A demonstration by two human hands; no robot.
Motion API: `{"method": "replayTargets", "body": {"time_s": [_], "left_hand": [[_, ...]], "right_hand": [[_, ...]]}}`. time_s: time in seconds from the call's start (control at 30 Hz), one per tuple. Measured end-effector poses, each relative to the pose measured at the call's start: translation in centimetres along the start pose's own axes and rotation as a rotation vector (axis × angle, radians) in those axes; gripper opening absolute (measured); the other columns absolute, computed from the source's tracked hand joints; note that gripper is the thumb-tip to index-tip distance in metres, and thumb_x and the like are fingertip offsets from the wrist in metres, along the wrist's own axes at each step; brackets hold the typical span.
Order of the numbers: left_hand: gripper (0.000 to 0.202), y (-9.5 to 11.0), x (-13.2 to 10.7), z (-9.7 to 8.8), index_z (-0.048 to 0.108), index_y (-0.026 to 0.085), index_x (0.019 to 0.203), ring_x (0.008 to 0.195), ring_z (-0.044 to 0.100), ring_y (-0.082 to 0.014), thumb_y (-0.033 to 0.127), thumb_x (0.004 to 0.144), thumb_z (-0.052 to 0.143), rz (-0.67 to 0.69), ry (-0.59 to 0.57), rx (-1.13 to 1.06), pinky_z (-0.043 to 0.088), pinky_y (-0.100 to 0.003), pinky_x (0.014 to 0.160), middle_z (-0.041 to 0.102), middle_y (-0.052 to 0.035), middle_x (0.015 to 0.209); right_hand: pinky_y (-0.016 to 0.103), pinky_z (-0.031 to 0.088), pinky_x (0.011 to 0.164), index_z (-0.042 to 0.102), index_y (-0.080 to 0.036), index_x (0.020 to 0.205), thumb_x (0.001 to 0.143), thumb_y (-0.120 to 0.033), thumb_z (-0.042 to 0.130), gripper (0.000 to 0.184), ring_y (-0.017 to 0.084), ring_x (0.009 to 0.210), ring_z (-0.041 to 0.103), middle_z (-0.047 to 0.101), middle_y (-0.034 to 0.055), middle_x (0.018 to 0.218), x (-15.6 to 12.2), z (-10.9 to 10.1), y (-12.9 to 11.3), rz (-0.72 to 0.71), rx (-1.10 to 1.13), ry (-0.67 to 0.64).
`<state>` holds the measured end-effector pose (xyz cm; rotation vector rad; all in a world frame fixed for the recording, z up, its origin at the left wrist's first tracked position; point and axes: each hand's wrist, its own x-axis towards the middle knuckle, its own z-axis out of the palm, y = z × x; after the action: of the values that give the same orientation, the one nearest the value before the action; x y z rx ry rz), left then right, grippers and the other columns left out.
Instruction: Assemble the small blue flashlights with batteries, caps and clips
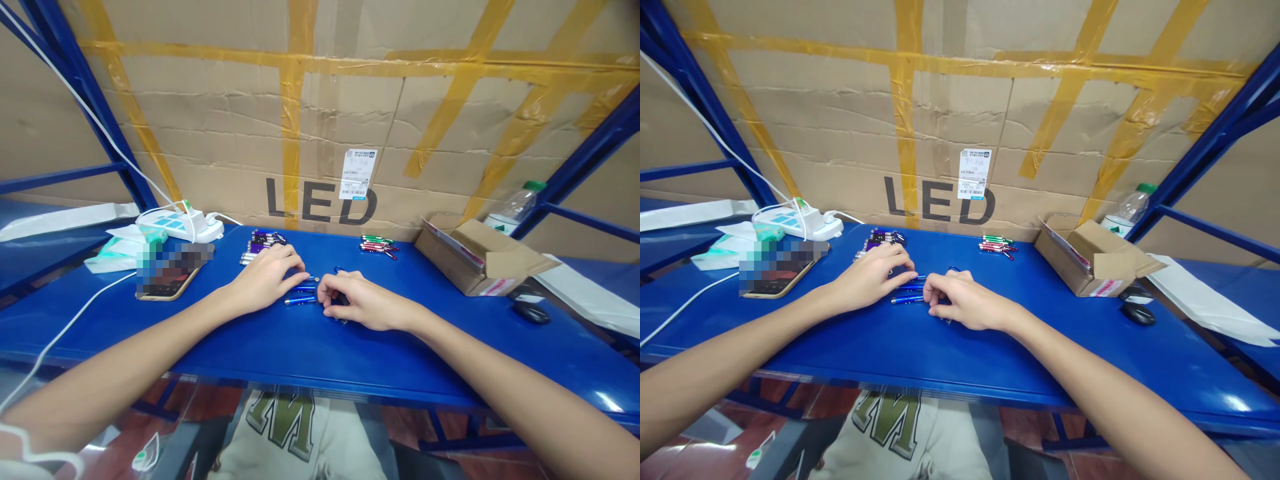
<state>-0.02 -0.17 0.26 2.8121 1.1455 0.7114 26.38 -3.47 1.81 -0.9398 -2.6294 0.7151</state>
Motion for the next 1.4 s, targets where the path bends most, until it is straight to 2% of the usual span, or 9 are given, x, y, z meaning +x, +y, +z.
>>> {"method": "replayTargets", "body": {"time_s": [0.17, 0.37, 0.5, 0.63, 0.8, 1.1, 1.4], "left_hand": [[0.033, -0.1, 0.0, 0.0, 0.072, 0.021, 0.104, 0.105, 0.06, -0.0274, 0.048, 0.111, 0.055, 0.001, 0.008, -0.002, 0.046, -0.043, 0.095, 0.069, -0.0073, 0.109], [0.034, 0.1, 0.0, 0.0, 0.072, 0.02, 0.104, 0.104, 0.06, -0.0272, 0.047, 0.112, 0.054, -0.008, 0.011, -0.004, 0.046, -0.044, 0.095, 0.069, -0.0073, 0.11], [0.035, 0.1, 0.0, -0.1, 0.072, 0.02, 0.104, 0.104, 0.06, -0.0273, 0.048, 0.112, 0.053, -0.006, 0.008, -0.005, 0.046, -0.044, 0.096, 0.069, -0.0076, 0.109], [0.033, 0.1, 0.0, -0.1, 0.072, 0.02, 0.103, 0.104, 0.06, -0.0272, 0.047, 0.112, 0.054, -0.002, 0.005, 0.002, 0.046, -0.043, 0.096, 0.069, -0.0074, 0.109], [0.032, 0.1, 0.1, -0.1, 0.072, 0.019, 0.104, 0.105, 0.06, -0.0269, 0.045, 0.112, 0.055, 0.0, 0.004, -0.002, 0.046, -0.043, 0.096, 0.069, -0.0074, 0.109], [0.03, 0.2, 0.0, -0.1, 0.073, 0.019, 0.105, 0.105, 0.06, -0.0268, 0.044, 0.111, 0.058, -0.003, -0.003, -0.002, 0.046, -0.043, 0.096, 0.068, -0.0069, 0.109], [0.03, 0.1, 0.0, -0.1, 0.072, 0.019, 0.105, 0.105, 0.06, -0.0267, 0.044, 0.111, 0.057, 0.0, -0.002, -0.008, 0.045, -0.043, 0.096, 0.068, -0.0069, 0.11]], "right_hand": [[0.044, 0.037, 0.101, 0.06, -0.025, 0.103, 0.102, -0.018, 0.067, 0.01, 0.026, 0.106, 0.063, 0.078, 0.0008, 0.1, 0.0, 0.1, 0.2, 0.002, -0.021, 0.007], [0.046, 0.034, 0.103, 0.06, -0.025, 0.103, 0.106, -0.029, 0.068, 0.009, 0.027, 0.106, 0.061, 0.076, 0.0024, 0.105, -0.1, 0.2, 0.7, -0.02, -0.1, 0.046], [0.046, 0.033, 0.104, 0.06, -0.025, 0.102, 0.103, -0.021, 0.066, 0.007, 0.026, 0.105, 0.061, 0.076, 0.0012, 0.1, -0.1, 0.2, 0.6, -0.029, -0.105, 0.045], [0.045, 0.033, 0.103, 0.06, -0.025, 0.102, 0.095, -0.013, 0.066, 0.015, 0.026, 0.104, 0.061, 0.076, -0.0002, 0.1, -0.1, 0.3, 0.3, -0.003, -0.08, 0.037], [0.044, 0.033, 0.104, 0.06, -0.024, 0.102, 0.092, -0.011, 0.065, 0.017, 0.023, 0.097, 0.06, 0.073, -0.0014, 0.094, -0.1, 0.4, 0.1, -0.016, -0.094, 0.04], [0.042, 0.032, 0.101, 0.058, -0.024, 0.101, 0.095, -0.013, 0.062, 0.013, 0.023, 0.096, 0.057, 0.071, 0.0008, 0.096, -0.2, 0.5, 0.5, -0.117, -0.189, 0.069], [0.042, 0.032, 0.103, 0.059, -0.024, 0.101, 0.088, -0.009, 0.066, 0.021, 0.022, 0.098, 0.06, 0.071, -0.0023, 0.095, 0.1, 0.5, -0.3, 0.012, -0.038, 0.009]]}}
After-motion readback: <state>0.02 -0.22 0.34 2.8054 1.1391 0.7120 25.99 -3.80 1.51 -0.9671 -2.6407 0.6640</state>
